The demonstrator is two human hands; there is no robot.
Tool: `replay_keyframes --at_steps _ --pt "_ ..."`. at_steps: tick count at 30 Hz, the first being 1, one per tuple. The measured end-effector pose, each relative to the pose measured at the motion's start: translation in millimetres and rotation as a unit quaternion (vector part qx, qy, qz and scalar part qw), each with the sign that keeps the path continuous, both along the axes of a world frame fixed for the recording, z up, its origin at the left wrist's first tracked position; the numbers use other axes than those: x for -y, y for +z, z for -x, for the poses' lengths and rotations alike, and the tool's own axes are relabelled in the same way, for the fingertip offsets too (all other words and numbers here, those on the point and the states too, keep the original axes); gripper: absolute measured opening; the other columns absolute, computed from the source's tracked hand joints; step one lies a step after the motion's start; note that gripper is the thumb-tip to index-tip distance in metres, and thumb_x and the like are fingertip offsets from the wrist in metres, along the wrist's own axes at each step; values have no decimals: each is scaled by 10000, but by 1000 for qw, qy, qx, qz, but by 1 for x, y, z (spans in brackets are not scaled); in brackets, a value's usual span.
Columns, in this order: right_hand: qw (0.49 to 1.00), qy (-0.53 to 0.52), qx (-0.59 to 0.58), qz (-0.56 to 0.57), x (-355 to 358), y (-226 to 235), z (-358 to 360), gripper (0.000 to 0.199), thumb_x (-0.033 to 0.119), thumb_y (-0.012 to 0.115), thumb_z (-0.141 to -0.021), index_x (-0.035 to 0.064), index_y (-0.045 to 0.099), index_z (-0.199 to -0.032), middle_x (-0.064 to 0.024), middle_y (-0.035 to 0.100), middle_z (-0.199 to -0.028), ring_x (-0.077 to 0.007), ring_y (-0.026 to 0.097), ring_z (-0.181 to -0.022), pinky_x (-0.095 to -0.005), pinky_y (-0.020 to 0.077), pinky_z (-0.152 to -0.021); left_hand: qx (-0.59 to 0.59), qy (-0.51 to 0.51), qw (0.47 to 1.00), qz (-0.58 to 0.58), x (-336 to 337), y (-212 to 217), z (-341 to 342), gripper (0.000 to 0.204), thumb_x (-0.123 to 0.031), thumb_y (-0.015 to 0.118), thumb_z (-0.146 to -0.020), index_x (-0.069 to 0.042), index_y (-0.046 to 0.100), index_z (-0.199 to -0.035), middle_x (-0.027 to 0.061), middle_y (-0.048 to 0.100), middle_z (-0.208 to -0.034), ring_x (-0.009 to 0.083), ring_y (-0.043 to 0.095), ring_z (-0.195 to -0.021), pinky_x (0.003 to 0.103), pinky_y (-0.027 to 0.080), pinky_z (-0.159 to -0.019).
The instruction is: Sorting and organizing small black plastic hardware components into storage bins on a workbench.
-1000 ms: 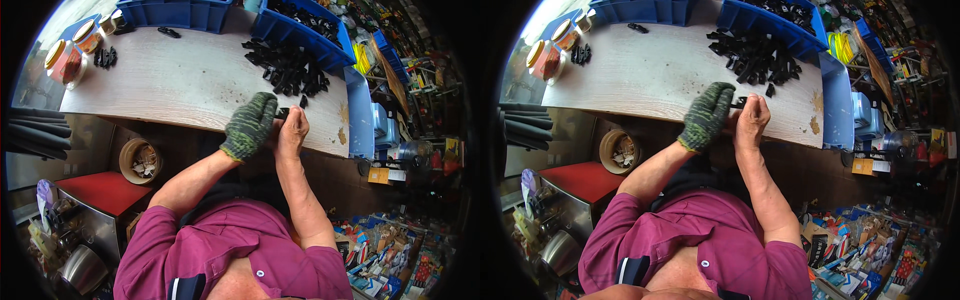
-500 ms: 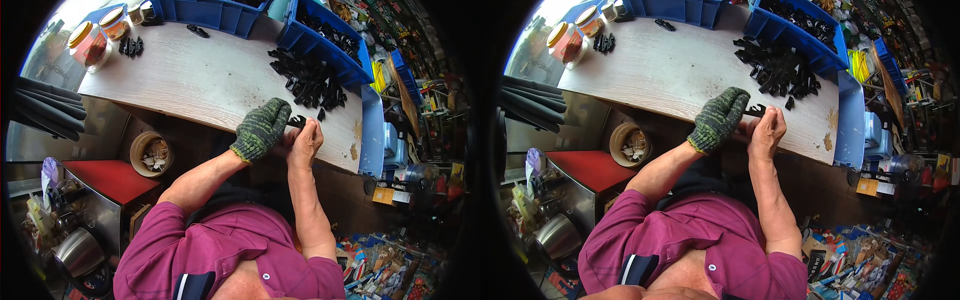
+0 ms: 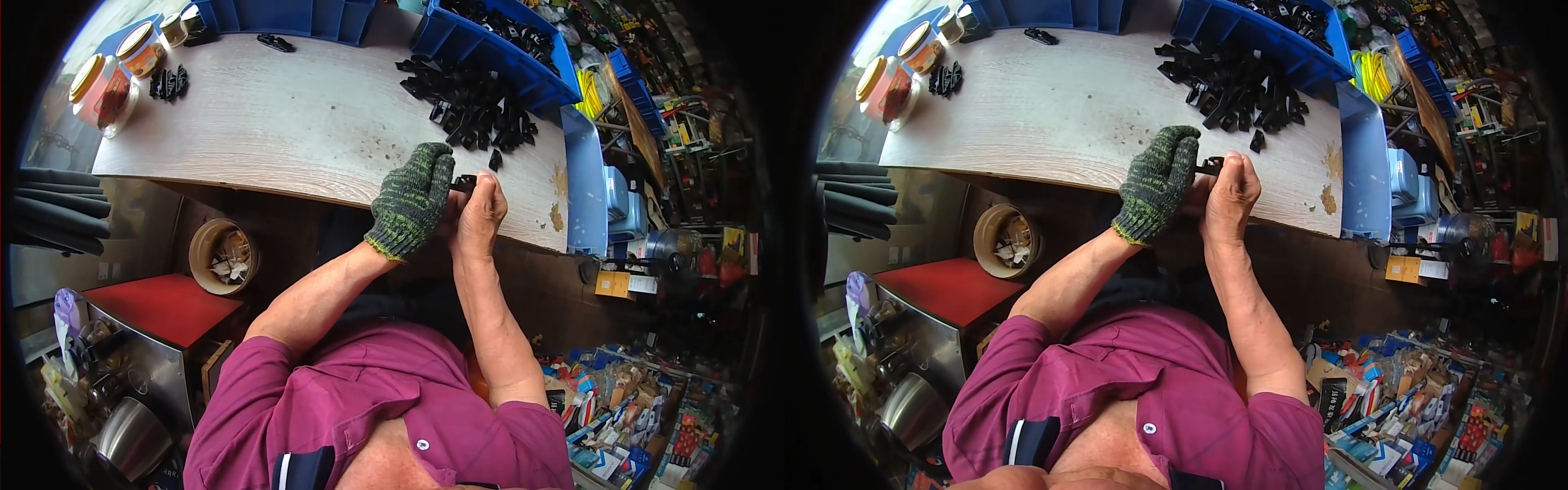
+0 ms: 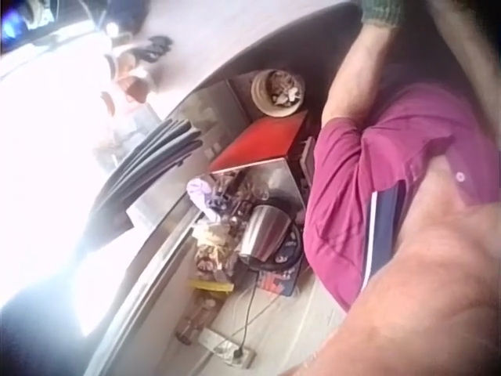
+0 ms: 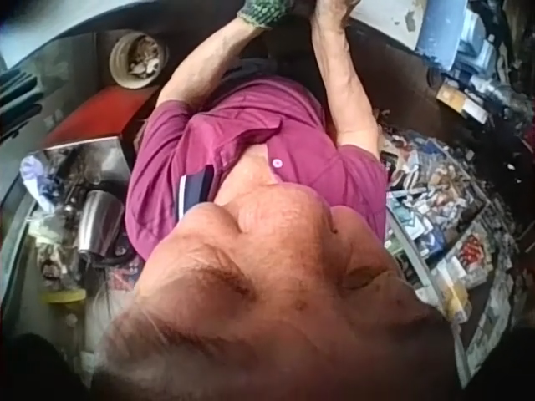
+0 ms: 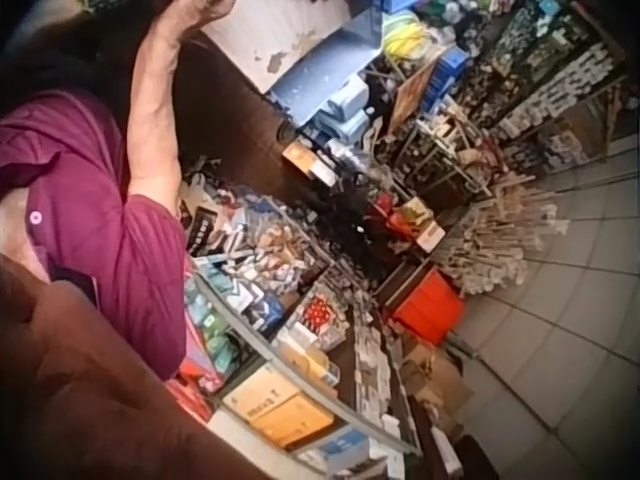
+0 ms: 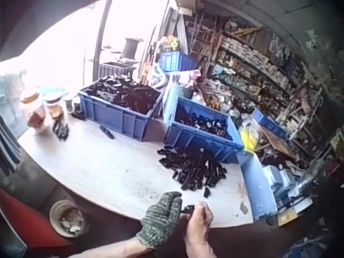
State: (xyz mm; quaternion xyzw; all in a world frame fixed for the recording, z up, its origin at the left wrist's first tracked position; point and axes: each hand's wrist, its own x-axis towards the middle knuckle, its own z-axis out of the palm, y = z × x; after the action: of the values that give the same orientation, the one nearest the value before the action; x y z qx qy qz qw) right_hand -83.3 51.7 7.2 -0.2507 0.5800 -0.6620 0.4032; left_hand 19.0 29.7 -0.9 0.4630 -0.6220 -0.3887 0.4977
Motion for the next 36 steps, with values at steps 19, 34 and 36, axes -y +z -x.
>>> replay_keyframes --at_steps 19,34,36 --pt "1000 16 -5 14 -2 7 -9 260 271 489 -978 85 492 -796 -16 437 -563 -169 445 -387 -315 390 -409 115 -47 992 34 4 -11 -17 252 -108 563 -959 -31 602 -1196 152 639 -1119 313 663 -836 415 516 -686" --pt "989 39 -125 71 -7 -2 3 320 206 520 -1006 114 413 -719 83 337 -699 -43 293 -656 -252 281 -570 98 10 980 172 -11 -15 14 298 -135 559 -958 16 580 -1214 217 596 -1229 378 651 -899 461 530 -714" --pt "990 58 -113 68 -6 -11 11 316 206 521 -1002 112 413 -720 82 333 -703 -44 289 -664 -253 277 -578 71 -12 993 95 -12 -10 15 286 -132 564 -953 12 583 -1200 216 597 -1223 379 653 -885 459 532 -698"
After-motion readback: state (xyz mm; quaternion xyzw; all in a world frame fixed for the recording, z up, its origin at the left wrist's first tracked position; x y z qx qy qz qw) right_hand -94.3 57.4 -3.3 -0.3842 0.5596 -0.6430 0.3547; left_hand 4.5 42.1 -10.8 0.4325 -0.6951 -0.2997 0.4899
